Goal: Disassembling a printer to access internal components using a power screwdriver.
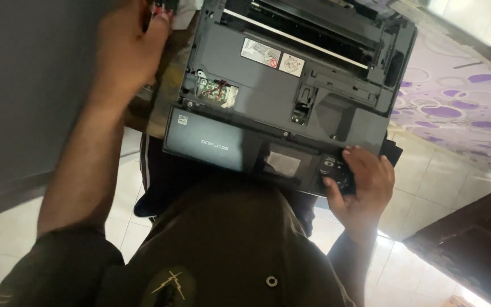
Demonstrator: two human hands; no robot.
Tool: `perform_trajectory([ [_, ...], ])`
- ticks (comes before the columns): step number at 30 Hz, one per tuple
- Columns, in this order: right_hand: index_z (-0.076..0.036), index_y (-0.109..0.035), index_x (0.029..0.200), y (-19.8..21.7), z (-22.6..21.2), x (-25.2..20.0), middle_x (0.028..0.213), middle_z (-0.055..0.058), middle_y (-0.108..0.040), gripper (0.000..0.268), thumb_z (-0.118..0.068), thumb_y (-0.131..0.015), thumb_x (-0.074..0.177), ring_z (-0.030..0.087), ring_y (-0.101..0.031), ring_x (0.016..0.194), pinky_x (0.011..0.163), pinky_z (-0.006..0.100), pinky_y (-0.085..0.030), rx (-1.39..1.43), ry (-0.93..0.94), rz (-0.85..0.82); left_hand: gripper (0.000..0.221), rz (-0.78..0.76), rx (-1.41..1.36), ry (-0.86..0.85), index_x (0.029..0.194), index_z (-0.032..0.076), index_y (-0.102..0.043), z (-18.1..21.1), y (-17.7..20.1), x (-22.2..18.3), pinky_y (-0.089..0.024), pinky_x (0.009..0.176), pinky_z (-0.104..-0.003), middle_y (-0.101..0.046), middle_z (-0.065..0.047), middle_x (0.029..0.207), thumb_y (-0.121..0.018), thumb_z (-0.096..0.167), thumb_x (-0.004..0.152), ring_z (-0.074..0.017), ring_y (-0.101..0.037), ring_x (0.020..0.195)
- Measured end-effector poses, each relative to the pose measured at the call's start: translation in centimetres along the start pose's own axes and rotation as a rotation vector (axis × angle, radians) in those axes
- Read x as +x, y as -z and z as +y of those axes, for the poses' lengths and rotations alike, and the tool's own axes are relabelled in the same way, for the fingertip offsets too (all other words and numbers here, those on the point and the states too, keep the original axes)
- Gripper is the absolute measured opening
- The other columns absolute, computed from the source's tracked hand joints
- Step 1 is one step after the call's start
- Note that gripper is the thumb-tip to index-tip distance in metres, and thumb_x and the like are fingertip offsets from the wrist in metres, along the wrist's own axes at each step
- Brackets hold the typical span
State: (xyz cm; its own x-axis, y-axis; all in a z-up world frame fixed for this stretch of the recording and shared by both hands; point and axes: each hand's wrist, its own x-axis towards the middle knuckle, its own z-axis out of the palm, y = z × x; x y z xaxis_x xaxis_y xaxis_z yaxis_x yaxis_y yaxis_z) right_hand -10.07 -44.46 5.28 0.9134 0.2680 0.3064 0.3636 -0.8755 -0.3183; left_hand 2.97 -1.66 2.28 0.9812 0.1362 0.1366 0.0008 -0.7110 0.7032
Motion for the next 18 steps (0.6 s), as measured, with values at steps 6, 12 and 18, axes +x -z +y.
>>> perform_trajectory([
  [6,-0.003,-0.066,0.127,0.5,-0.9,0.5,0.125,0.017,-0.071,0.05,-0.043,-0.065,0.096,0.037,-0.069,0.122,0.115,0.066,-0.044,0.106,-0.045,0.046,0.037,-0.345,-0.771,0.472,0.131,0.013,-0.061,4.9,0.8,-2.4,-0.059,0.062,-0.022,-0.07,-0.003,0.11,-0.053,0.029,0.099,-0.0096,-0.064,0.083],
  [12,-0.002,-0.046,0.147,-0.3,-3.8,3.5,0.133,0.026,-0.063,0.06,-0.022,-0.074,0.098,0.04,-0.071,0.119,0.102,0.046,-0.062,0.419,0.102,0.265,0.04,-0.756,-1.537,0.365,0.11,-0.003,-0.067,7.4,-3.4,-6.1,-0.065,0.061,-0.037,-0.07,-0.017,0.093,-0.06,0.035,0.099,-0.0195,-0.066,0.064],
  [18,-0.008,-0.047,0.145,-1.5,-4.0,7.1,0.16,0.022,-0.03,0.057,-0.01,-0.084,0.101,0.042,-0.037,0.153,0.127,0.061,-0.051,0.224,0.421,0.286,0.042,-1.011,-1.6,0.414,0.085,-0.004,-0.07,10.8,-5.2,-7.0,-0.06,0.047,-0.039,-0.068,-0.017,0.073,-0.053,0.033,0.097,-0.0192,-0.056,0.043],
])
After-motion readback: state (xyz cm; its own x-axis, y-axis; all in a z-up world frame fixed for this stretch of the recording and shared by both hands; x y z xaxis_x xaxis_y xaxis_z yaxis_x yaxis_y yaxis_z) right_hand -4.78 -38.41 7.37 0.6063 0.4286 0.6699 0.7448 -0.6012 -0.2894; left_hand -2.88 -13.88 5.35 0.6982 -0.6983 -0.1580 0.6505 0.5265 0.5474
